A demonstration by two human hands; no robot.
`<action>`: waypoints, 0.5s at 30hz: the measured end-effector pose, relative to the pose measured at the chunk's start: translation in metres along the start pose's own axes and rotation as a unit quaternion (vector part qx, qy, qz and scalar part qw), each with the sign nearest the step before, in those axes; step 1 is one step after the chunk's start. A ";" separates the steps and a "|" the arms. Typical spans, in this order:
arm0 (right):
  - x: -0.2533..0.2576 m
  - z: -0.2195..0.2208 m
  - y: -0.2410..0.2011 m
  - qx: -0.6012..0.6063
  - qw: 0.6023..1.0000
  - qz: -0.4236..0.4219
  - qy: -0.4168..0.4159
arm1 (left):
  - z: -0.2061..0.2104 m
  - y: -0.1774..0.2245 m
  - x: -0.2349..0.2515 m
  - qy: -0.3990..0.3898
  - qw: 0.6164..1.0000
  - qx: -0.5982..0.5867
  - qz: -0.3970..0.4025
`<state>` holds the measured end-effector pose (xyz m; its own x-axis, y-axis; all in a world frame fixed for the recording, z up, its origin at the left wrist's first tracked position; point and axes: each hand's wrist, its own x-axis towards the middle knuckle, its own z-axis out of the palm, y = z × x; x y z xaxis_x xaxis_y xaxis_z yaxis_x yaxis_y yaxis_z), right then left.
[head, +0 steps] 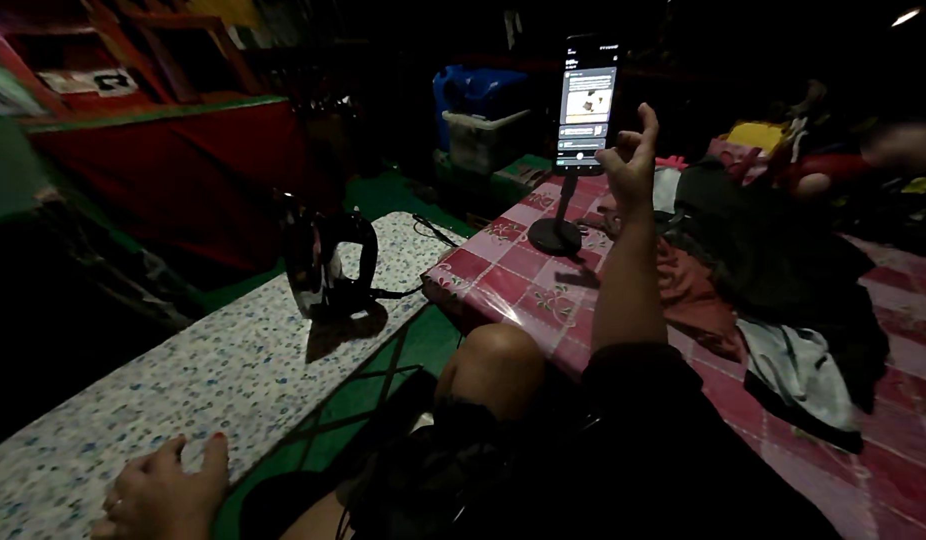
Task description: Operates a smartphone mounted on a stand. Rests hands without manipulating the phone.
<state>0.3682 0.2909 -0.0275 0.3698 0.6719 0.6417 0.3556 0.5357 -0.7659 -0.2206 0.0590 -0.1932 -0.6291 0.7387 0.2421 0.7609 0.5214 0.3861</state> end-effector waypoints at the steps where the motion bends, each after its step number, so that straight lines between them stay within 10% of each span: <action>1: 0.000 -0.002 0.000 0.007 1.000 0.012 -0.015 | -0.001 0.001 0.001 -0.003 1.000 0.001 -0.001; 15: 0.002 0.007 0.023 0.096 0.991 -0.006 -0.090 | -0.005 0.005 -0.001 -0.006 1.000 -0.002 -0.002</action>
<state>0.3714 0.3080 -0.0435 0.2018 0.7357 0.6465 0.1832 0.6201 -0.7629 -0.2170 0.0582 -0.1872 -0.6298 0.7416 0.2308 0.7582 0.5227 0.3897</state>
